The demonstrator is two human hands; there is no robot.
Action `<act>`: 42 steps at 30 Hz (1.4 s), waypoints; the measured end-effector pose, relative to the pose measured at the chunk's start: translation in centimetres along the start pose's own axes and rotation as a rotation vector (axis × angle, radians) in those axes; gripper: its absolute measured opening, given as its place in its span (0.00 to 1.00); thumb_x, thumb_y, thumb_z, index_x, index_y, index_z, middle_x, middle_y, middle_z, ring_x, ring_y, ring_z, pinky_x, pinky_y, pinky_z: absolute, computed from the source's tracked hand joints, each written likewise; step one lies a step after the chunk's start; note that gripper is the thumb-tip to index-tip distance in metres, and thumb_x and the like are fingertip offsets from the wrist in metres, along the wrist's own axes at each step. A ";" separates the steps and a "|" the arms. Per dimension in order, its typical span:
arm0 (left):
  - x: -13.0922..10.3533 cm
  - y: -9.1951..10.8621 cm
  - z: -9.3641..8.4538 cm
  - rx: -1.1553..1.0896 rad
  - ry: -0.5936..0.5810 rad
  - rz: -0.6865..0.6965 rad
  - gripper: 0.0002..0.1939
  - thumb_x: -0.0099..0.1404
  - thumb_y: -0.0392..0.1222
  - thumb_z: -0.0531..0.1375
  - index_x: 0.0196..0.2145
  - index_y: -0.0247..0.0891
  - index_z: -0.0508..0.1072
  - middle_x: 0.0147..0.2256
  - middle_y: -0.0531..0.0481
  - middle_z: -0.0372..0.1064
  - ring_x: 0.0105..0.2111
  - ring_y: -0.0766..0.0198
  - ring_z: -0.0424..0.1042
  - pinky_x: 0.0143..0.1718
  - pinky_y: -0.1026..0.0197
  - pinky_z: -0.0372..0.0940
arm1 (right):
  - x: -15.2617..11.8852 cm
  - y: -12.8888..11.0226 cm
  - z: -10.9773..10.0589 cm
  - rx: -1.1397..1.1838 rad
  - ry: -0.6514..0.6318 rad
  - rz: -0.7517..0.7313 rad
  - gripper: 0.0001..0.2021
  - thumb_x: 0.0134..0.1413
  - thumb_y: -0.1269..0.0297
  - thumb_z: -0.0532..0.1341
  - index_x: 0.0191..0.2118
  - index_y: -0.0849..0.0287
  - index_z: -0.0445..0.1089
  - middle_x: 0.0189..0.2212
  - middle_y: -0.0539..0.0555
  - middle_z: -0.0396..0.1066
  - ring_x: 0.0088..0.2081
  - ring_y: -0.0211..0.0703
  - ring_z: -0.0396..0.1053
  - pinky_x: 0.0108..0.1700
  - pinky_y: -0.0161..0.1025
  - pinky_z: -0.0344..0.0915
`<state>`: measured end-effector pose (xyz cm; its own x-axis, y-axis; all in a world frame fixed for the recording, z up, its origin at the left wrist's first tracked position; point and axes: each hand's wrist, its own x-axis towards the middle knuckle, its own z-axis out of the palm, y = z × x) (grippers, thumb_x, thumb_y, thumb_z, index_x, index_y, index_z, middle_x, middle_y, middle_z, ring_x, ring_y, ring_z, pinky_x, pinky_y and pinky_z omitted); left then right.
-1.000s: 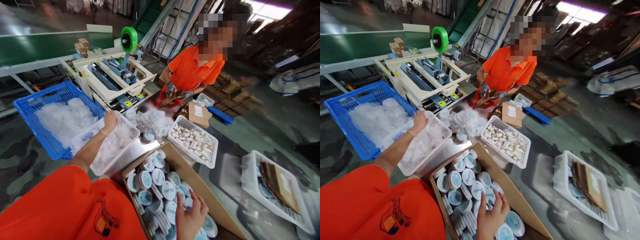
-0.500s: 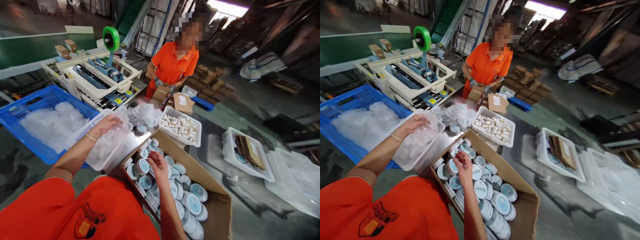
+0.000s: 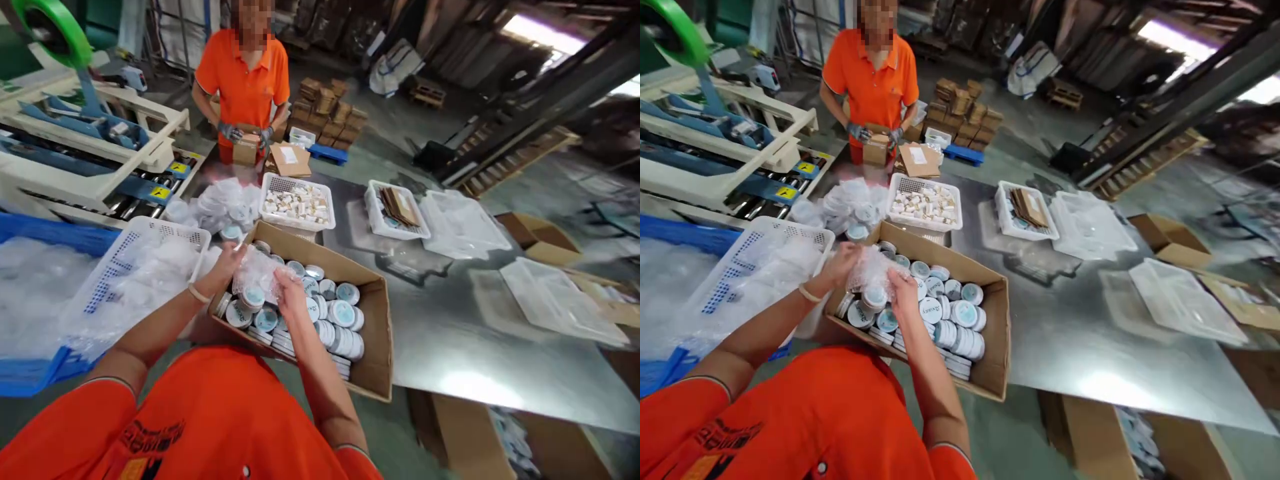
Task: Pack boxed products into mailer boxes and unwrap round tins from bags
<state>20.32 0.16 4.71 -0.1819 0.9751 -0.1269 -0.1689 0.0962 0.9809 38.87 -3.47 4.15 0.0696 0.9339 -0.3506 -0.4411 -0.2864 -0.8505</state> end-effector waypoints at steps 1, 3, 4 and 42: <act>-0.5 0.0 -0.1 0.050 0.058 0.053 0.28 0.65 0.63 0.73 0.46 0.39 0.72 0.47 0.39 0.75 0.50 0.50 0.75 0.49 0.47 0.75 | 0.2 -0.2 -0.2 -0.001 0.052 -0.022 0.27 0.29 0.48 0.84 0.30 0.54 0.72 0.25 0.48 0.76 0.26 0.41 0.72 0.31 0.40 0.74; -1.9 0.5 -0.3 0.204 0.056 0.258 0.22 0.70 0.60 0.70 0.48 0.40 0.73 0.59 0.36 0.71 0.62 0.48 0.70 0.61 0.44 0.71 | 0.6 -0.5 -0.2 -0.039 0.127 -0.053 0.28 0.28 0.44 0.84 0.26 0.53 0.69 0.21 0.44 0.71 0.23 0.37 0.65 0.25 0.37 0.67; -2.6 0.9 -0.2 0.315 -0.030 0.395 0.18 0.72 0.58 0.68 0.46 0.40 0.75 0.63 0.36 0.70 0.65 0.47 0.67 0.65 0.44 0.69 | 1.0 -0.7 -0.1 -0.069 0.137 -0.061 0.29 0.29 0.42 0.83 0.25 0.53 0.67 0.19 0.43 0.68 0.22 0.35 0.62 0.23 0.36 0.64; 1.1 6.4 2.6 1.349 -0.490 0.316 0.32 0.53 0.29 0.75 0.54 0.37 0.73 0.62 0.34 0.70 0.56 0.38 0.77 0.53 0.47 0.74 | -2.5 -2.7 -5.0 -0.865 -0.509 -0.517 0.28 0.54 0.50 0.77 0.58 0.54 0.77 0.56 0.59 0.77 0.58 0.57 0.74 0.66 0.54 0.70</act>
<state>21.60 2.35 11.25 0.3472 0.9331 -0.0938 0.8774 -0.2879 0.3839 44.33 -6.10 5.35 -0.3956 0.9053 0.1548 0.3167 0.2926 -0.9023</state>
